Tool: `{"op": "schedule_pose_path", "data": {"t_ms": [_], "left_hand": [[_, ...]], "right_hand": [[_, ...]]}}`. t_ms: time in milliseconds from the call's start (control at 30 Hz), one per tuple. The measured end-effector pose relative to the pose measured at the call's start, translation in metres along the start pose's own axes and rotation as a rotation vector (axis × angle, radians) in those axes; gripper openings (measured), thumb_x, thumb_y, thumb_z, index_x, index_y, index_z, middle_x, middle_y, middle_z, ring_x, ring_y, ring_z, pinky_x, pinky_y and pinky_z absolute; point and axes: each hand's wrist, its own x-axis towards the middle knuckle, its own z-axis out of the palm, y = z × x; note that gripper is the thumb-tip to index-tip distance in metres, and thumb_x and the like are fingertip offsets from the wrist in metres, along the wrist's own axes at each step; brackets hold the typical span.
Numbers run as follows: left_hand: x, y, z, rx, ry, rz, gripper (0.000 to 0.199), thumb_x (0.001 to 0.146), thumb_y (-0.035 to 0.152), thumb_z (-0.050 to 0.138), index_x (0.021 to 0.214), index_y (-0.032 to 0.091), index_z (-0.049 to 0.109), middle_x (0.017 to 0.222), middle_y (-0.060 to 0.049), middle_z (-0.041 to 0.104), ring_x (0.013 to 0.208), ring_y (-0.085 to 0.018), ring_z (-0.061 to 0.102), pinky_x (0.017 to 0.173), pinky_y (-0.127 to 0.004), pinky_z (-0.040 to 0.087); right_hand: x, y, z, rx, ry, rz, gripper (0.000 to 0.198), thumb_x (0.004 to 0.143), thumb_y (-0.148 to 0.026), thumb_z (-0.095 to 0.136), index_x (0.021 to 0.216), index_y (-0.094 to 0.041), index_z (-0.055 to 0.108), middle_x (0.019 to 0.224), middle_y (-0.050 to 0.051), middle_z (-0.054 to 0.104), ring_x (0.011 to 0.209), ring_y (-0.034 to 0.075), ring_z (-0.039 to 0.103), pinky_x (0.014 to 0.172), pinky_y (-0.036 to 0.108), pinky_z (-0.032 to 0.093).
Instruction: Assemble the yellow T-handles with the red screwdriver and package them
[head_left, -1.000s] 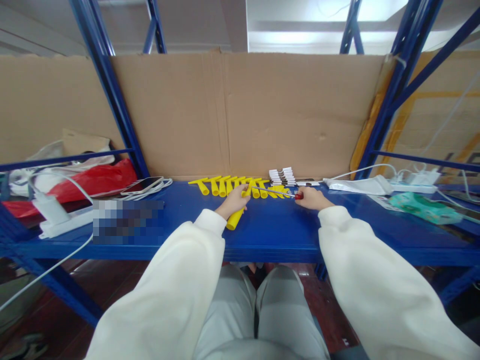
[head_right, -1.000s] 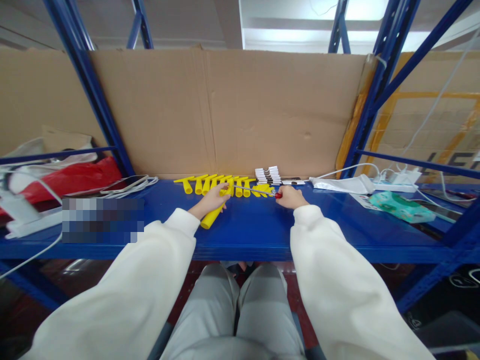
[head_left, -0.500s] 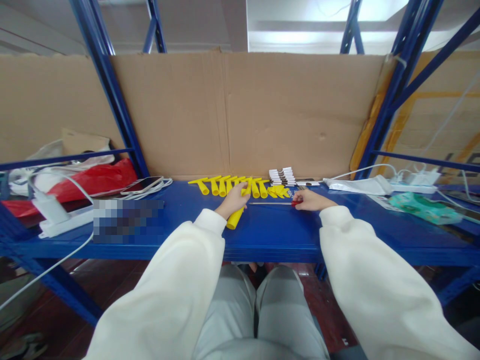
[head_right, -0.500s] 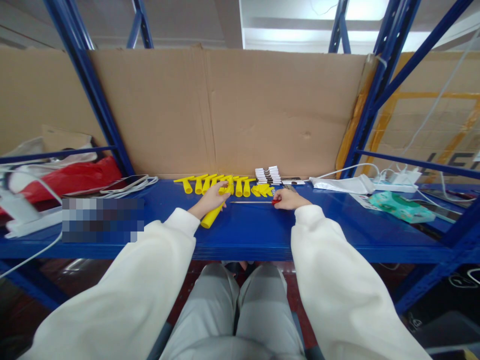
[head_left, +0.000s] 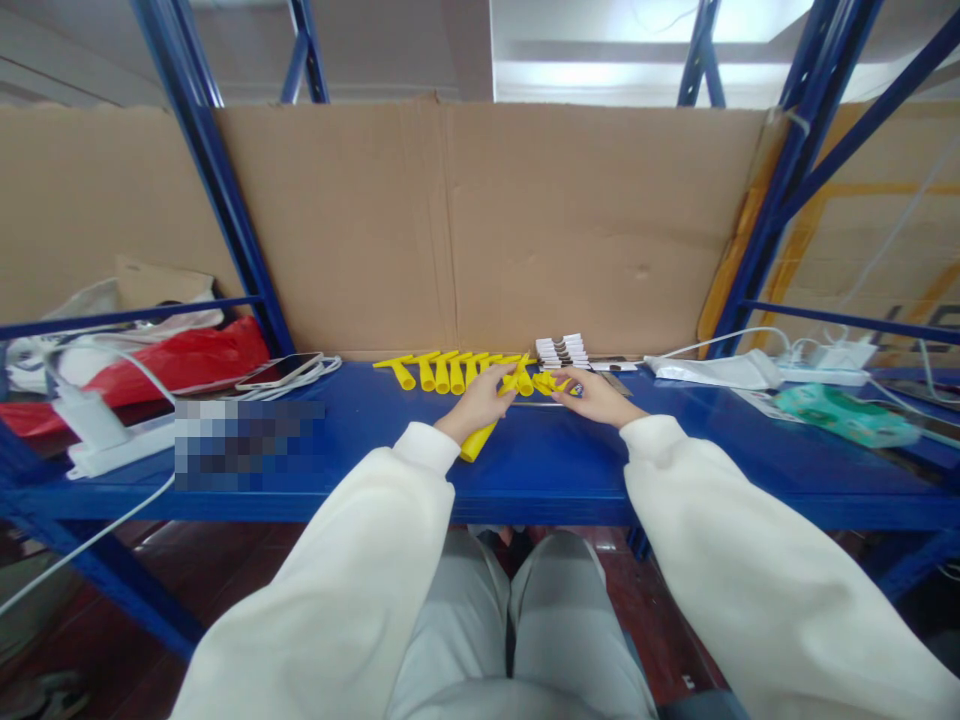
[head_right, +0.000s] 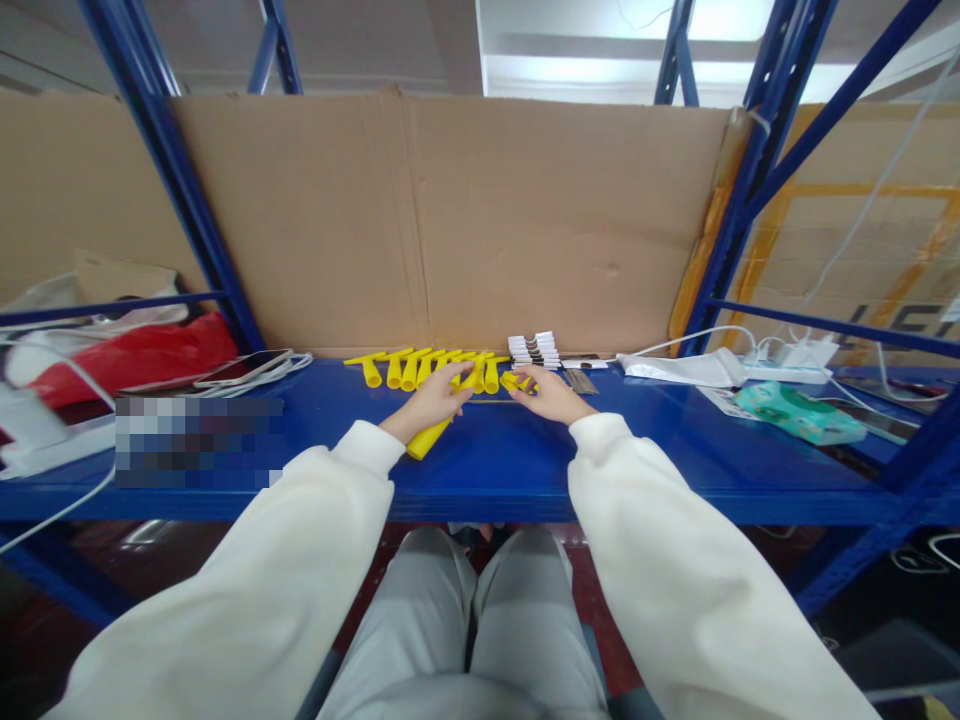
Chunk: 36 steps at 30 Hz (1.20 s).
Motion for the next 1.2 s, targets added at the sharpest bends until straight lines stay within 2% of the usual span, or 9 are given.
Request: {"op": "schedule_pose_path", "data": {"t_ms": [100,167,500,600,700,833,933,1033,1200], "left_hand": [[0.000,0.004,0.006,0.020,-0.012,0.101,0.054,0.085,0.018,0.064,0.139,0.025,0.059,0.141,-0.011,0.059,0.107,-0.023,0.067,0.091,-0.042,0.058],[-0.001,0.007,0.009,0.025,-0.034,0.143,0.052,0.085,0.018,0.064,0.136,0.025,0.060,0.139,-0.011,0.060,0.116,-0.025,0.064,0.096,-0.044,0.056],[-0.001,0.013,0.021,0.002,-0.094,0.158,0.052,0.086,0.012,0.059,0.136,0.027,0.061,0.141,-0.010,0.059,0.118,-0.025,0.063,0.095,-0.043,0.056],[-0.002,0.012,0.022,-0.018,-0.111,0.136,0.052,0.087,0.011,0.056,0.137,0.023,0.060,0.142,-0.012,0.057,0.109,-0.023,0.067,0.089,-0.040,0.059],[-0.002,0.011,0.023,-0.052,-0.127,0.091,0.051,0.088,0.012,0.057,0.139,0.020,0.059,0.144,-0.014,0.055,0.082,-0.017,0.070,0.073,-0.034,0.062],[-0.002,0.009,0.025,-0.093,-0.149,0.090,0.052,0.088,0.014,0.060,0.139,0.020,0.059,0.142,-0.014,0.057,0.056,-0.006,0.061,0.052,-0.023,0.056],[-0.001,0.008,0.026,-0.108,-0.171,0.123,0.052,0.088,0.012,0.058,0.139,0.020,0.059,0.140,-0.014,0.059,0.050,-0.003,0.057,0.047,-0.019,0.052],[-0.001,0.010,0.025,-0.130,-0.167,0.104,0.054,0.087,0.009,0.057,0.139,0.019,0.059,0.144,-0.016,0.056,0.047,-0.003,0.057,0.047,-0.022,0.054],[-0.003,0.016,0.019,-0.143,-0.076,0.020,0.052,0.087,0.008,0.057,0.138,0.017,0.060,0.147,-0.018,0.052,0.043,-0.002,0.054,0.044,-0.023,0.052]], "right_hand": [[0.002,-0.004,0.006,0.029,0.018,-0.046,0.033,0.087,-0.029,0.062,0.117,-0.018,0.068,0.109,0.011,0.074,0.085,0.019,0.069,0.084,0.034,0.056],[0.002,-0.007,0.006,0.023,0.023,-0.059,0.030,0.088,-0.031,0.060,0.113,-0.018,0.069,0.105,0.010,0.075,0.085,0.019,0.069,0.083,0.033,0.055],[0.000,-0.013,0.003,0.002,0.072,-0.055,0.026,0.093,-0.031,0.048,0.097,-0.017,0.069,0.089,0.007,0.073,0.074,0.018,0.063,0.073,0.029,0.050],[0.000,-0.012,0.004,0.005,0.073,-0.051,0.025,0.092,-0.031,0.048,0.094,-0.018,0.069,0.086,0.007,0.072,0.072,0.018,0.062,0.071,0.029,0.049],[0.001,-0.012,0.004,0.008,0.072,-0.045,0.024,0.091,-0.031,0.048,0.092,-0.018,0.069,0.084,0.007,0.071,0.072,0.018,0.062,0.070,0.029,0.049],[0.001,-0.010,0.005,0.041,0.074,-0.044,0.018,0.088,-0.029,0.052,0.086,-0.018,0.067,0.077,0.004,0.069,0.066,0.016,0.059,0.064,0.026,0.046],[0.001,-0.010,0.007,0.098,0.108,-0.082,0.014,0.084,-0.029,0.055,0.078,-0.019,0.062,0.068,0.001,0.065,0.060,0.014,0.055,0.059,0.025,0.044],[0.001,-0.008,0.008,0.131,0.133,-0.099,0.014,0.081,-0.031,0.057,0.073,-0.020,0.059,0.063,-0.001,0.061,0.057,0.013,0.053,0.058,0.025,0.042],[0.004,0.008,-0.009,0.054,0.211,0.039,0.009,0.076,-0.026,0.057,0.072,-0.019,0.062,0.067,0.002,0.066,0.061,0.014,0.057,0.062,0.026,0.045]]}}
